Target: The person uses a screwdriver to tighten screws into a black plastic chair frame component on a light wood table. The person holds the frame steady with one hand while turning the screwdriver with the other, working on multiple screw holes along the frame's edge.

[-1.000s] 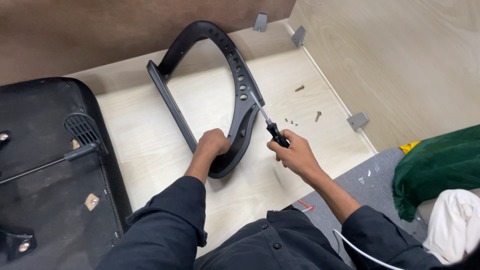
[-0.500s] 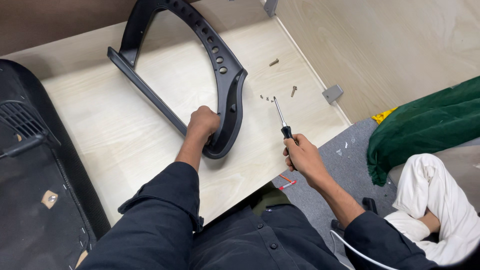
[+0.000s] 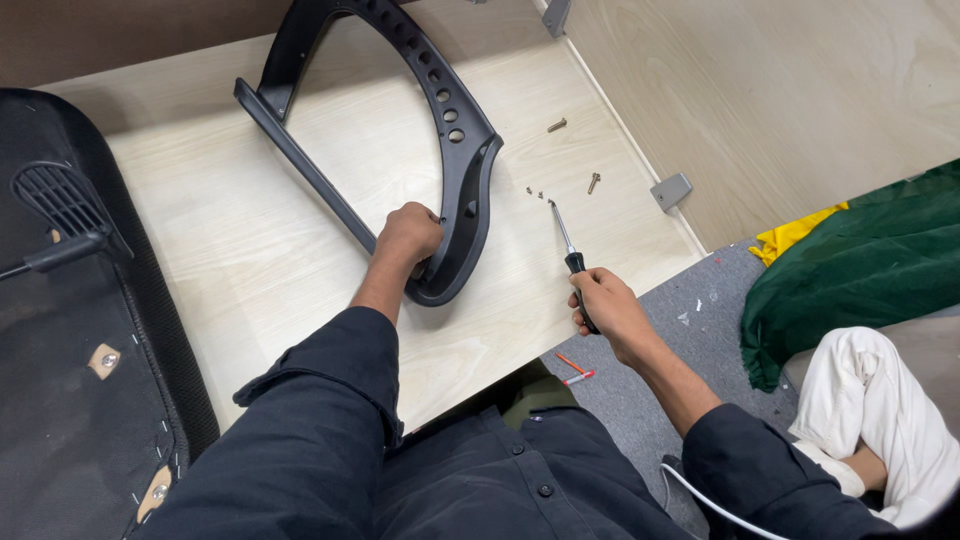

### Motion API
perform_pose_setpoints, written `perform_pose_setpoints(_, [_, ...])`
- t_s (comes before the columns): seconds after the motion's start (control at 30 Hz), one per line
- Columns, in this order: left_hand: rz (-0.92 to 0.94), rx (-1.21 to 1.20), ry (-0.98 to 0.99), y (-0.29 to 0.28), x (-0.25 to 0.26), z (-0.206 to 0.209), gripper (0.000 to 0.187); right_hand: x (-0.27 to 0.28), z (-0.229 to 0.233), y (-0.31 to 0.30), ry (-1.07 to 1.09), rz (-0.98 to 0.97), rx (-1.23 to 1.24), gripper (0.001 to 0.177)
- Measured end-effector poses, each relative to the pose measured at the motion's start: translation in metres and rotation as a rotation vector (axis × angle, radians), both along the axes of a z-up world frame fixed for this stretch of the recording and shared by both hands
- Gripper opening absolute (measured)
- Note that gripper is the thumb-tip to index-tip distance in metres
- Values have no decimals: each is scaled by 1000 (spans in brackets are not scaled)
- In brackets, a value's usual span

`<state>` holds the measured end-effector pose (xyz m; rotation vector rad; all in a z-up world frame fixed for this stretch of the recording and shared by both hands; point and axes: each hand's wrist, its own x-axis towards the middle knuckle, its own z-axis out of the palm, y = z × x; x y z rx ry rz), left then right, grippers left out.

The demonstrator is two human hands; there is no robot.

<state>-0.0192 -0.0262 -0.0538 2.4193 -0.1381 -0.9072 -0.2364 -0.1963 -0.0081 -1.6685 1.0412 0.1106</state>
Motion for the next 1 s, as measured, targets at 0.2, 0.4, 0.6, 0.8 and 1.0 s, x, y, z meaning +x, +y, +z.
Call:
perform_pose_setpoints(0.2, [49,-33,18,2,-6,8,32,-1,13,9,7,3,-43,30])
perform_pose_setpoints(0.4, [68,-92,-100,5,-16,20,23,2,31,35,-51,87,-125,26])
perform_pose_setpoints(0.6, [37,-236,-323,23,-30,26,23,9,37,53,-109,274,-152,27])
perform_pose_setpoints(0.8, [484,-699,58,36,-15,37,27,19,39,54,-82,450,-247,28])
perform_pose_setpoints(1.0, [392,-839,274,51,-9,39,31,28,40,47,-23,582,-312,29])
